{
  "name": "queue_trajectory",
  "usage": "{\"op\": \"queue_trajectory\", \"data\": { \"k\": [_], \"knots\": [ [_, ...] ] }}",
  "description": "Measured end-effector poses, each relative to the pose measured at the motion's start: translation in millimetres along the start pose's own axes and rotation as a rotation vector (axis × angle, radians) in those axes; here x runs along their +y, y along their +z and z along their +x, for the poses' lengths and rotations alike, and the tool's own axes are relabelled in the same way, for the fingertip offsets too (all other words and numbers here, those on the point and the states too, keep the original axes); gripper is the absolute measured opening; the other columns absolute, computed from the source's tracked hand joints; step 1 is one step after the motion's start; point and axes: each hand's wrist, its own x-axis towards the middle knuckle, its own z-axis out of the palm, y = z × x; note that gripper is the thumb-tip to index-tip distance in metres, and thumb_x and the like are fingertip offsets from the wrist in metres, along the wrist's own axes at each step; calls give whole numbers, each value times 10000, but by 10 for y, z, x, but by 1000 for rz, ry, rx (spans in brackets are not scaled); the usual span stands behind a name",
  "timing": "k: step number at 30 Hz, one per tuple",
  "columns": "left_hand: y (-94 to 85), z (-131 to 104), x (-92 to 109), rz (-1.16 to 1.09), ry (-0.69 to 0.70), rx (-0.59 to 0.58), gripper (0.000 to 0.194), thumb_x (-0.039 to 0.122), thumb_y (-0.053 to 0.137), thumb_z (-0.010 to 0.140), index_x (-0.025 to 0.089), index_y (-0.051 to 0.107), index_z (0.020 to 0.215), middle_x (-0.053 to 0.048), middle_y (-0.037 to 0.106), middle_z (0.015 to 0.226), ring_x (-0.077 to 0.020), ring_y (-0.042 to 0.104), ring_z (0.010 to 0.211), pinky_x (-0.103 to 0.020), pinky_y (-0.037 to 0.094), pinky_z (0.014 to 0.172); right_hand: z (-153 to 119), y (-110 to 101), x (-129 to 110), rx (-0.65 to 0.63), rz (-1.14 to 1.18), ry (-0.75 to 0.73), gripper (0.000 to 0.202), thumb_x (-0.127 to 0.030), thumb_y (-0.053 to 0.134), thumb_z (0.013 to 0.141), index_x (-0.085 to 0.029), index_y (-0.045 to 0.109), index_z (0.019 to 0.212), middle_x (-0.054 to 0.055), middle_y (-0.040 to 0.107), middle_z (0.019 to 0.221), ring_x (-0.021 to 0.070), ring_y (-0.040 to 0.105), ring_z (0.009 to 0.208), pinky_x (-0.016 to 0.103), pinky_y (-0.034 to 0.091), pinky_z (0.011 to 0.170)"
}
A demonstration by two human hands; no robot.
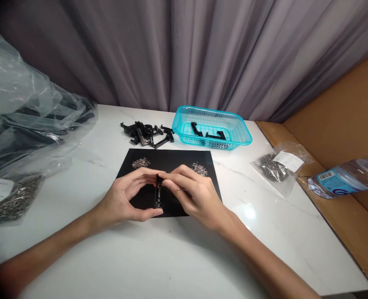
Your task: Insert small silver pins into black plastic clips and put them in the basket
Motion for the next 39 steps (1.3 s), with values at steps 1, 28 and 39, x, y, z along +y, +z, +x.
{"op": "queue_trajectory", "data": {
  "k": [1,28,39],
  "knots": [
    [1,7,-1,-20,-13,-5,655,256,920,660,195,616,1238,-82,729,1141,-252,709,1084,-396,597,1010,14,-26,8,18,39,24,310,-241,493,1073,-216,685,1314,46,648,967,142,638,833,273,542,695],
    [-64,58,-61,-76,-191,-167,596,308,909,690,214,681,1232,-79,748,1239,-272,706,1199,-477,530,1136,79,-5,248,-26,546,428,266,-428,707,947,-164,736,929,42,756,807,145,702,685,289,598,676],
    [-24,58,-44,-26,-170,-137,623,309,931,645,203,714,1219,-69,770,1178,-274,722,1141,-471,572,1092,59,17,286,-69,612,412,268,-418,724,934,-153,767,921,50,763,799,132,679,649,279,600,629]
  ]
}}
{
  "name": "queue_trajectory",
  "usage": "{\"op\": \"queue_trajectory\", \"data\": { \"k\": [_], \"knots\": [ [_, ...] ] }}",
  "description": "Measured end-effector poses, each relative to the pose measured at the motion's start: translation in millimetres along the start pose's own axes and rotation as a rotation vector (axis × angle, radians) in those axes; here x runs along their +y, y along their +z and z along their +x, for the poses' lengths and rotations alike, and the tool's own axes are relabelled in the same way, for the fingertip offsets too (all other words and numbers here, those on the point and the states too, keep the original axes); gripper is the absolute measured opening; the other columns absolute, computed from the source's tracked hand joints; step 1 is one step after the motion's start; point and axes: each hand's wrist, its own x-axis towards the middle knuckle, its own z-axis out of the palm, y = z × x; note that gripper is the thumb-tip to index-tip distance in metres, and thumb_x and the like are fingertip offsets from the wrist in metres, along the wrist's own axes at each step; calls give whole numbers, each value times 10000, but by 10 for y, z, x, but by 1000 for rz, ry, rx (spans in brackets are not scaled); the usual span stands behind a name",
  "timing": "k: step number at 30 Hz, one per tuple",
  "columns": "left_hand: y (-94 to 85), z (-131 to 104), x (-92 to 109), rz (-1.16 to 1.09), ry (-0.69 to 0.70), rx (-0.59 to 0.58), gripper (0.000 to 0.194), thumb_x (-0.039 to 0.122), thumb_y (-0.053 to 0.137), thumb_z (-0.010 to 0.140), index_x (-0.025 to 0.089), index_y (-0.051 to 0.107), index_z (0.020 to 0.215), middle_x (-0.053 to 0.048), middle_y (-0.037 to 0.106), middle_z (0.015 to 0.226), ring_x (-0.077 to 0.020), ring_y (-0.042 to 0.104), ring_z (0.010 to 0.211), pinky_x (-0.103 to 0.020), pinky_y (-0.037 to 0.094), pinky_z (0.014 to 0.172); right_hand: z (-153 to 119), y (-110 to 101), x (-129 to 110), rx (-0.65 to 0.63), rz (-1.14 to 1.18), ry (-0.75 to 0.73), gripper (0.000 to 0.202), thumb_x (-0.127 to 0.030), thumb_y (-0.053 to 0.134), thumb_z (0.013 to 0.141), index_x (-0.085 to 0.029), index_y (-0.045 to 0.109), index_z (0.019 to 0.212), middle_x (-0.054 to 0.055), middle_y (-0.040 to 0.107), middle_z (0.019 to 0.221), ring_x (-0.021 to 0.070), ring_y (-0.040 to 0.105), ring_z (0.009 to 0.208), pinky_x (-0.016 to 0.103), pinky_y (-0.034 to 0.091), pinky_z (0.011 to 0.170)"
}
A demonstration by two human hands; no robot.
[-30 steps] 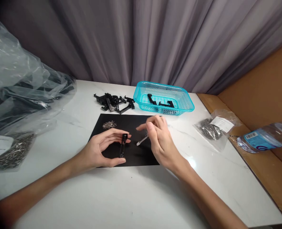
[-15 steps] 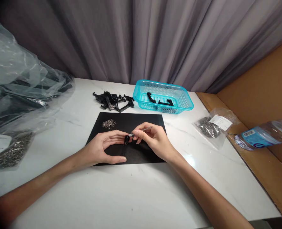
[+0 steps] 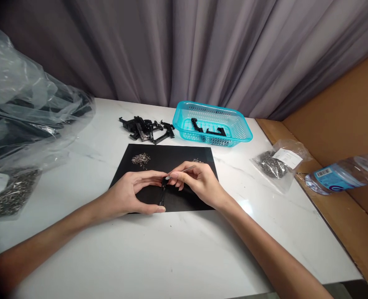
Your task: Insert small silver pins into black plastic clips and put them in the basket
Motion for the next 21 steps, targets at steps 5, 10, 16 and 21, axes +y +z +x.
{"op": "queue_trajectory", "data": {
  "k": [5,10,16,21],
  "knots": [
    [-2,-1,13,13,-11,19,647,305,939,620,200,722,1220,-72,782,1156,-282,733,1121,-471,589,1068,-5,11,22,-2,-22,-15,290,-437,708,942,-153,766,929,50,758,801,144,693,667,299,616,646],
    [2,4,22,26,-12,32,653,302,940,611,200,726,1220,-73,784,1153,-280,738,1107,-473,598,1053,-6,21,47,-12,-38,-22,322,-461,695,946,-145,761,930,56,755,803,148,699,671,304,622,649],
    [3,-1,17,-10,-4,0,635,306,926,649,214,709,1239,-65,777,1164,-276,729,1134,-484,572,1088,-20,59,14,9,-83,-14,289,-432,673,970,-155,746,936,47,747,823,145,690,668,299,596,660],
    [-162,21,62,-98,11,12,576,277,905,685,210,685,1213,-92,748,1238,-277,705,1189,-472,535,1126,-2,70,-8,301,-337,-214,334,-367,475,1079,-188,632,845,30,627,846,144,601,745,308,537,724]
  ]
}}
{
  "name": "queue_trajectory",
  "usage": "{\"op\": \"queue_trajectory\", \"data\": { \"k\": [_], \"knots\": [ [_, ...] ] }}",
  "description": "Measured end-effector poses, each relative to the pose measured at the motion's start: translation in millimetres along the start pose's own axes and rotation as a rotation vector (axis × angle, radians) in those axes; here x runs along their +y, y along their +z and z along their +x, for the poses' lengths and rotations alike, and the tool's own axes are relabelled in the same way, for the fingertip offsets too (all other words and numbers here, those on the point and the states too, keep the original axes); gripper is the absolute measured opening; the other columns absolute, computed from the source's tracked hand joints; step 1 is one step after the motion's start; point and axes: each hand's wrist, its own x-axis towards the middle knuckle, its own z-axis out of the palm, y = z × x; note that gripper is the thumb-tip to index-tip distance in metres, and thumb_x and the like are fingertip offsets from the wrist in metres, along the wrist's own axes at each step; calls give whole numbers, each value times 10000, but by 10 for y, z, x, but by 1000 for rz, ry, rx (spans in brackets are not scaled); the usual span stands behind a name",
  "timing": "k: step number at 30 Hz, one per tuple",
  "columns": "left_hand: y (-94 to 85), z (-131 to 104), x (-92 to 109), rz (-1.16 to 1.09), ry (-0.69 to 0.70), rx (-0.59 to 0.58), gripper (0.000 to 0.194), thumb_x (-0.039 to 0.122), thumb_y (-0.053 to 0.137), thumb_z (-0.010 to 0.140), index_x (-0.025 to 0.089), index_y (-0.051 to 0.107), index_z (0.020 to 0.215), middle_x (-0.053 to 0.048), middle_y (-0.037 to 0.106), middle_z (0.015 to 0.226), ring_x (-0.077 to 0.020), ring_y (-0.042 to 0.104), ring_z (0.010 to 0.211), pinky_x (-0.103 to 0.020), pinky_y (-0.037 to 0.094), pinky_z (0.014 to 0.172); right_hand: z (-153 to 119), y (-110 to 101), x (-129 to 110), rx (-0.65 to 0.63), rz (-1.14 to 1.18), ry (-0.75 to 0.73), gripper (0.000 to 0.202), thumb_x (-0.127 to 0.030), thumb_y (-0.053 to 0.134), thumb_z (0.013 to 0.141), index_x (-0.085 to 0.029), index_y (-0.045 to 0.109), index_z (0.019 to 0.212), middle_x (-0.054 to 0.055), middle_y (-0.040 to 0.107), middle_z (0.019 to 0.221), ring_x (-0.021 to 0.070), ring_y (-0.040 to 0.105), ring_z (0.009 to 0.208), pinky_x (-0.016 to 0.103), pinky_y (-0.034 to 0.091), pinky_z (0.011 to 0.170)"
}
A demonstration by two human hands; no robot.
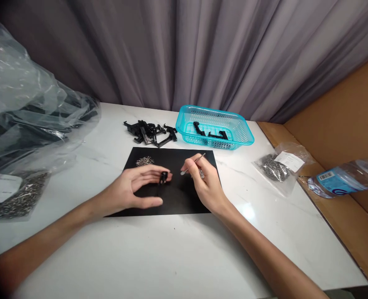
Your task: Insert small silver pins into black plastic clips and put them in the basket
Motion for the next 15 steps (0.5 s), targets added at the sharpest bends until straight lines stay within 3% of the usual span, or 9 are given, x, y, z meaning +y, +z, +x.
{"op": "queue_trajectory", "data": {
  "k": [1,3,6,8,12,15],
  "knots": [
    [-61,16,18,-15,24,64,568,290,899,700,204,675,1216,-102,744,1243,-276,704,1185,-468,528,1130,1,12,12,30,-84,-53,355,-342,423,1095,-195,601,825,34,596,855,158,588,801,329,529,778],
    [-194,53,45,-37,70,257,568,343,898,715,194,659,1209,-114,739,1244,-285,699,1179,-462,532,1111,-6,63,45,-27,-213,-121,354,-289,357,1107,-198,594,861,55,563,915,182,577,908,362,519,866],
    [-365,95,46,-43,108,527,476,415,824,807,181,662,1188,-113,722,1268,-279,657,1231,-438,507,1119,-22,208,78,-247,-320,-175,299,-238,343,1101,-192,625,1191,99,530,1096,184,592,947,366,560,874],
    [-430,107,16,-38,119,635,527,432,839,782,172,655,1201,-114,722,1262,-271,654,1225,-414,499,1113,-18,327,67,-373,-422,-224,357,-253,378,1095,-206,535,1413,122,512,1183,189,598,925,393,589,863],
    [-447,109,-71,-26,100,691,539,448,845,752,152,668,1166,-128,715,1245,-275,662,1192,-411,496,1086,25,515,2,-478,-618,-327,442,-334,447,1079,-163,513,1481,171,529,1256,255,616,1017,470,598,896],
    [-418,113,-130,-2,110,681,570,447,860,729,153,661,1175,-127,716,1216,-274,675,1138,-419,508,1048,47,573,-9,-452,-660,-325,386,-304,488,1063,-144,592,1399,175,553,1264,258,641,992,455,595,883]
  ]
}}
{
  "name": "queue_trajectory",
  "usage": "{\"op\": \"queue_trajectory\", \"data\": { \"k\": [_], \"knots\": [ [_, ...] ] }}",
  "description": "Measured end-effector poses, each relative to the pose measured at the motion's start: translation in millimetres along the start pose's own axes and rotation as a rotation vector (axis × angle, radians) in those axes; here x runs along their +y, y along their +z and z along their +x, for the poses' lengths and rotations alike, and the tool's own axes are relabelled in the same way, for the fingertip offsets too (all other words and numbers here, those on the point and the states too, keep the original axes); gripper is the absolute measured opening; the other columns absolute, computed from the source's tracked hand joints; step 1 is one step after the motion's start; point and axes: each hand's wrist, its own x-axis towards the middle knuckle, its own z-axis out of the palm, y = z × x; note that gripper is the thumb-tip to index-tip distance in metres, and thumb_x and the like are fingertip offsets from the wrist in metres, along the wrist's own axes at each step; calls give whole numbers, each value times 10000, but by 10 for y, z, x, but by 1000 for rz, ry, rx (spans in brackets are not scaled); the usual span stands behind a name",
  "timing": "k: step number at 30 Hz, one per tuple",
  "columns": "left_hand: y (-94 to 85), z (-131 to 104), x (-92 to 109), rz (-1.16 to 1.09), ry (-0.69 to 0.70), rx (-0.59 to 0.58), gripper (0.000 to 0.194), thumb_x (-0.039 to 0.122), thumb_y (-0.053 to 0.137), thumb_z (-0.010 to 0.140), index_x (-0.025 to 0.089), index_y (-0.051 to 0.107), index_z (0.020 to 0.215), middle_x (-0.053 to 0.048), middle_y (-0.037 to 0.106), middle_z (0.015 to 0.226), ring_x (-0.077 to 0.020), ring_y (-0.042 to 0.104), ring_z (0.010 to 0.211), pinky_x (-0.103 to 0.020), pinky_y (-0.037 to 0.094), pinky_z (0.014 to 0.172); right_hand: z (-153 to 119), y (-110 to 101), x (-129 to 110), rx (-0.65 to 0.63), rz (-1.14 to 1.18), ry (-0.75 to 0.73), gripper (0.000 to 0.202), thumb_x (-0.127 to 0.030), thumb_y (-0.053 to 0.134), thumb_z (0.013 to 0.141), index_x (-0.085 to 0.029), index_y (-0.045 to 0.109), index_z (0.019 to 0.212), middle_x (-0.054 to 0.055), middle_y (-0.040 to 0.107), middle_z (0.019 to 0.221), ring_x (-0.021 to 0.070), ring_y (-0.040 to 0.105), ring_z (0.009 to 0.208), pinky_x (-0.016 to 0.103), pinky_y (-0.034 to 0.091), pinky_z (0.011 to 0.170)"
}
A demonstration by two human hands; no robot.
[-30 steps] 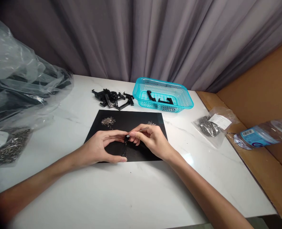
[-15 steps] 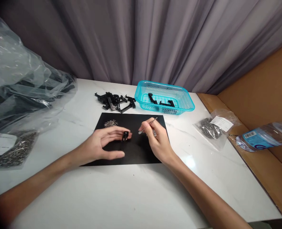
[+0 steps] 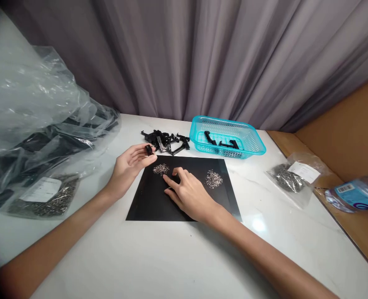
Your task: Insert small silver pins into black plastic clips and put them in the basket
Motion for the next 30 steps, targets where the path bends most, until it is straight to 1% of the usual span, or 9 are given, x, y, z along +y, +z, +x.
{"op": "queue_trajectory", "data": {
  "k": [3,6,9,12,15,18,23,27,30],
  "knots": [
    [20,-18,-45,45,34,-37,569,434,848,748,162,647,1204,-128,710,1220,-270,676,1120,-425,515,1028,0,11,38,97,40,85,235,-227,508,1050,-158,682,1192,129,617,1147,224,656,896,383,584,788],
    [23,-41,-70,148,111,-117,558,415,850,752,191,639,1217,-104,719,1193,-268,678,1115,-434,529,1020,-22,-26,104,153,122,129,168,-196,516,1045,-178,683,1039,77,644,988,200,640,814,337,538,705],
    [12,-83,-71,273,199,-249,609,387,867,738,214,625,1269,-90,717,1216,-266,680,1126,-439,542,1032,-72,-105,138,142,284,125,134,-178,540,1035,-191,674,1042,55,644,956,171,617,767,304,502,668],
    [8,-135,-59,377,280,-404,660,335,868,736,230,603,1331,-80,697,1295,-257,685,1144,-427,552,1048,-150,-180,116,150,446,106,135,-155,563,1025,-204,689,1033,42,671,930,169,629,813,296,499,712],
    [20,-178,-51,431,345,-492,687,297,858,747,245,578,1372,-65,681,1339,-244,690,1159,-406,563,1058,-224,-226,69,194,524,121,109,-174,619,1007,-216,718,1022,31,711,906,173,635,827,303,500,733],
    [37,-205,-49,435,396,-522,721,294,857,753,252,544,1400,-56,672,1351,-233,688,1179,-386,569,1067,-265,-249,38,245,547,108,108,-176,639,999,-216,732,1037,28,728,900,171,628,820,311,497,734],
    [44,-239,-26,513,507,-481,682,269,853,758,242,562,1374,-48,700,1292,-226,703,1150,-367,580,1054,-285,-259,3,260,516,76,144,-156,656,983,-213,760,1065,31,723,890,169,585,777,325,483,704],
    [40,-251,-12,547,638,-499,681,187,803,795,238,524,1414,-62,677,1355,-229,664,1235,-374,558,1094,-291,-272,-38,300,462,82,144,-151,708,946,-215,792,1044,34,688,886,174,583,818,330,483,730],
    [39,-246,-9,553,710,-502,697,144,780,806,229,503,1440,-71,666,1376,-234,631,1287,-393,532,1134,-302,-281,-53,290,415,59,143,-155,692,957,-209,791,1045,38,668,877,173,569,806,328,483,715]
  ]
}}
